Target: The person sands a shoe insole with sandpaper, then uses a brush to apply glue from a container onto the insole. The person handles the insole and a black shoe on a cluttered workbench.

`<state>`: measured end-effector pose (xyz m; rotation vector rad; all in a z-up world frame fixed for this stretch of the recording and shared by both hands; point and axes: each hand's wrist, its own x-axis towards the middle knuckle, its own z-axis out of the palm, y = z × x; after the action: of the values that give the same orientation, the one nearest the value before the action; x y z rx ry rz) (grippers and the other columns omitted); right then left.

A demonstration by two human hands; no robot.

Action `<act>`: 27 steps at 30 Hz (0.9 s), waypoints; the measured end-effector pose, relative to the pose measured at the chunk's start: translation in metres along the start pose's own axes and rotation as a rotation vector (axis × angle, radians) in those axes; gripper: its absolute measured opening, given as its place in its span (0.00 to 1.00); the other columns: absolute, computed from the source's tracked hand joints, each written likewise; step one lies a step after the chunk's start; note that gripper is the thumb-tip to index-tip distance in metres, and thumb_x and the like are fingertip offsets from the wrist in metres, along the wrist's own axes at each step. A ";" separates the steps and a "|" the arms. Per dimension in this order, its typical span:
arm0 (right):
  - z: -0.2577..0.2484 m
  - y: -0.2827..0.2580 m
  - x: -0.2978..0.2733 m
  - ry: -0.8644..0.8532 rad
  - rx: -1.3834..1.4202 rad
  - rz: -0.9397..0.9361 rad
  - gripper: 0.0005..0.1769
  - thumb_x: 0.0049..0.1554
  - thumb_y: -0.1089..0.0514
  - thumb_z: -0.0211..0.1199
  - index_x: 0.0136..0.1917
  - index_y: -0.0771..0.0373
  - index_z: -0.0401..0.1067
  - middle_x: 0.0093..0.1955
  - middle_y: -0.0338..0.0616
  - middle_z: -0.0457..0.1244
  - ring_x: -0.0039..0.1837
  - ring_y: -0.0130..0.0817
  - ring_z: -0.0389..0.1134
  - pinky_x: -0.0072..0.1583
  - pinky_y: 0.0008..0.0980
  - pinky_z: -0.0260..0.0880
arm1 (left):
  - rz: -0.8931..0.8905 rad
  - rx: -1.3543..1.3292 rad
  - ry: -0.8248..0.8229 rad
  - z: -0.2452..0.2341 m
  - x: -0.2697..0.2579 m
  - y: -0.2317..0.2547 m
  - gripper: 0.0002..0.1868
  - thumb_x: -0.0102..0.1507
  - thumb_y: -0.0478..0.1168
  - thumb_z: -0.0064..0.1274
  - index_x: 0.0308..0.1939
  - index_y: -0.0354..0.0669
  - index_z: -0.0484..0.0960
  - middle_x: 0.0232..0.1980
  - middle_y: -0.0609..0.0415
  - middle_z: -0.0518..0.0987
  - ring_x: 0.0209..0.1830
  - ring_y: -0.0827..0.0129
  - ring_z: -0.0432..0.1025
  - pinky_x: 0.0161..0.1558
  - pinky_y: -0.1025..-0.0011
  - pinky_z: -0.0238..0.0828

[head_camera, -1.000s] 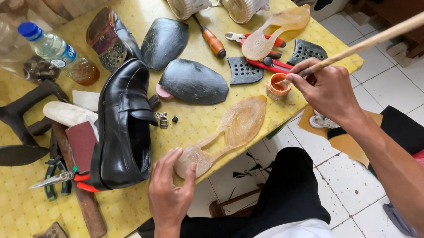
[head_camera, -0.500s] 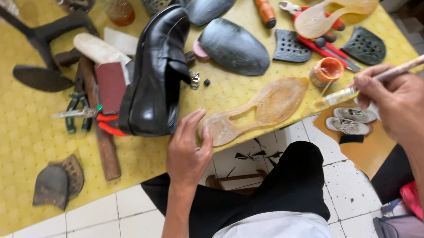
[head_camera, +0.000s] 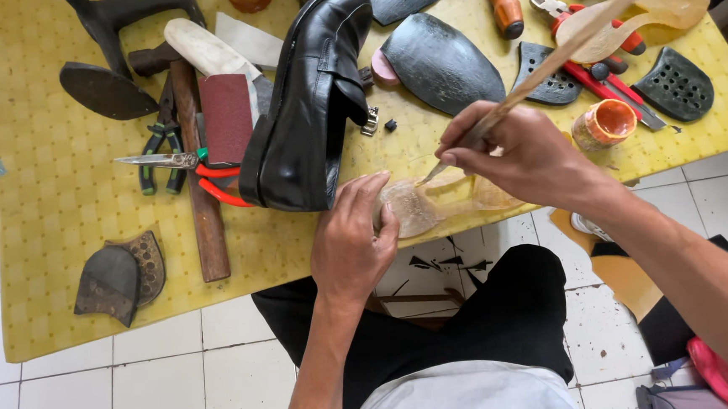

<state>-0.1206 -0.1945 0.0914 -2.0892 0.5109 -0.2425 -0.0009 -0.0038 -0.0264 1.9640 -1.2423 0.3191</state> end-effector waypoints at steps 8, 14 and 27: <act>-0.022 0.018 0.006 -0.079 -0.348 0.041 0.08 0.56 0.61 0.70 0.50 0.55 0.78 0.32 0.44 0.70 0.35 0.36 0.70 0.46 0.36 0.71 | -0.009 -0.013 0.017 0.000 0.002 0.001 0.24 0.58 0.35 0.54 0.59 0.55 0.79 0.53 0.61 0.80 0.57 0.66 0.77 0.48 0.66 0.78; -0.017 0.018 0.004 0.009 -0.181 -0.066 0.07 0.56 0.60 0.72 0.49 0.55 0.78 0.30 0.38 0.68 0.35 0.26 0.68 0.46 0.27 0.69 | 0.042 0.009 0.008 0.002 0.002 -0.001 0.23 0.59 0.35 0.54 0.59 0.54 0.80 0.53 0.61 0.80 0.57 0.66 0.77 0.49 0.66 0.77; -0.038 0.037 -0.009 0.023 -0.199 0.008 0.06 0.58 0.62 0.69 0.50 0.58 0.77 0.34 0.41 0.69 0.36 0.30 0.70 0.46 0.31 0.72 | 0.056 -0.041 -0.026 -0.004 0.004 0.001 0.20 0.59 0.32 0.54 0.56 0.48 0.81 0.51 0.55 0.81 0.55 0.59 0.77 0.57 0.60 0.75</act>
<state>-0.1519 -0.2372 0.0813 -2.2791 0.5766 -0.2191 0.0010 -0.0041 -0.0208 1.9061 -1.3123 0.2951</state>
